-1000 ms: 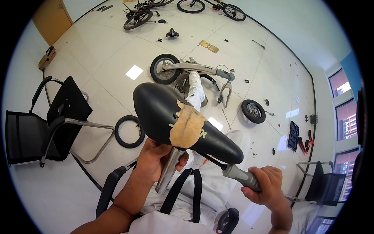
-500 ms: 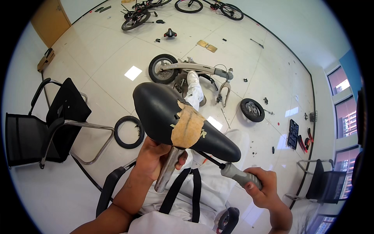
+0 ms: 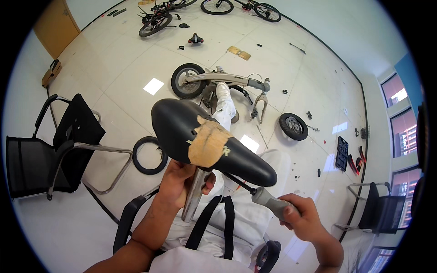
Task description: The person uses a screwdriver to tighten the bolts on a bicycle seat, then inserts the seat post into the frame. They pick up the handlebar assembly and attach it to the bicycle frame, securing it in place.
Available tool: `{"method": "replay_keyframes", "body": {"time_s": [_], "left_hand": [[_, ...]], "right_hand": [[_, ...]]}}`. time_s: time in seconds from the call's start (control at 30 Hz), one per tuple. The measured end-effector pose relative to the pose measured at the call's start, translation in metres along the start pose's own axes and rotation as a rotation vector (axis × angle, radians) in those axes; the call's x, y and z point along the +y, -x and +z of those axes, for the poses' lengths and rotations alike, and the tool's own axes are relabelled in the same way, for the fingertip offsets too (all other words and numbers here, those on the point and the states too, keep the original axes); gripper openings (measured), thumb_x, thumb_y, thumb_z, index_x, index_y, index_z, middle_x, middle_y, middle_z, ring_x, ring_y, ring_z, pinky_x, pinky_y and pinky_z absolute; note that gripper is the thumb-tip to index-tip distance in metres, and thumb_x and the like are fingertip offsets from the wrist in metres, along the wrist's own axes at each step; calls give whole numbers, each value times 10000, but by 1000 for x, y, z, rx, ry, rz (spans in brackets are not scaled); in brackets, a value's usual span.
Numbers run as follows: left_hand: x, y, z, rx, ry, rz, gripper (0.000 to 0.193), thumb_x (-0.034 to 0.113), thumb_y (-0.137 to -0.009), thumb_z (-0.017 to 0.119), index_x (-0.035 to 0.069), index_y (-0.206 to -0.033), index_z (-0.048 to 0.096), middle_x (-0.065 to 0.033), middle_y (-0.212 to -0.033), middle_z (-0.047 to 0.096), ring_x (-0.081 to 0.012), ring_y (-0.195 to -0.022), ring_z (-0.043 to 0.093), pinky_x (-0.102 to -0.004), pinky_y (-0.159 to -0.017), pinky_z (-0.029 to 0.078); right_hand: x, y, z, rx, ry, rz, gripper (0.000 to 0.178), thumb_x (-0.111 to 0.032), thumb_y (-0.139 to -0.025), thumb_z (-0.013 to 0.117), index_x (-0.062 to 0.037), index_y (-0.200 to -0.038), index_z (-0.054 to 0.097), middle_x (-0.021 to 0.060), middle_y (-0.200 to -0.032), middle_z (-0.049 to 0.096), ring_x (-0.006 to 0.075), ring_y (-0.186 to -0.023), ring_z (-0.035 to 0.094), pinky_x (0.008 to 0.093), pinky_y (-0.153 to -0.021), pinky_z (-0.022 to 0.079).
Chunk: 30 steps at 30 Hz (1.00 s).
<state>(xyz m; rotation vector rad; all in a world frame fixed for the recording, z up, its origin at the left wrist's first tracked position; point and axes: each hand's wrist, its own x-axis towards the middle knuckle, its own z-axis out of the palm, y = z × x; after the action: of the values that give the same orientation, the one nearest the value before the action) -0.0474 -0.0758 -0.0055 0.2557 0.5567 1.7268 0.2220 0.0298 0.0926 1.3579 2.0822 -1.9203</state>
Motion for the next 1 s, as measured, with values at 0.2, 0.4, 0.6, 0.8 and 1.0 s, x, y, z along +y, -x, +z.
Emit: {"method": "replay_keyframes", "body": {"time_s": [0.2,0.4,0.6,0.8,1.0], "left_hand": [[-5,3,-8,-19,-186,107,421,315,-940,516,17,-1234,466,-159,-930,606,-227,-653,600,-302,-494,459],[-3,14,-10,0,-351,43,362,287,-983,445,18,-1224,458,-151,-862,592,-180,-570,525,-277,-499,430],[-11,14,3,131,-478,57,384,346,-974,449,-6,-1120,497,-124,-744,558,-161,-468,509,-262,-396,395],[-10,14,-1,25,-678,36,386,349,-991,410,-5,-1122,488,-100,-742,536,-125,-472,474,-242,-422,387],[-14,14,-2,-17,-689,-20,377,352,-1004,380,1,-1100,478,-69,-727,500,-100,-489,446,-230,-451,387]], "right_hand": [[-6,-4,8,123,515,-465,424,-260,-813,709,-1,-1109,552,140,-729,633,248,-593,626,316,-531,479],[-5,-7,14,295,955,-777,465,-272,-778,731,12,-1103,559,74,-745,585,210,-573,589,300,-495,471],[12,-14,24,502,1322,-1040,376,-247,-769,731,40,-991,633,42,-697,486,112,-494,436,242,-424,357],[20,-11,28,397,1085,-916,362,-246,-758,738,42,-940,617,26,-620,445,111,-422,399,248,-365,326],[25,-9,27,305,843,-775,378,-219,-750,750,33,-977,582,46,-615,472,151,-401,418,275,-354,346]]}}
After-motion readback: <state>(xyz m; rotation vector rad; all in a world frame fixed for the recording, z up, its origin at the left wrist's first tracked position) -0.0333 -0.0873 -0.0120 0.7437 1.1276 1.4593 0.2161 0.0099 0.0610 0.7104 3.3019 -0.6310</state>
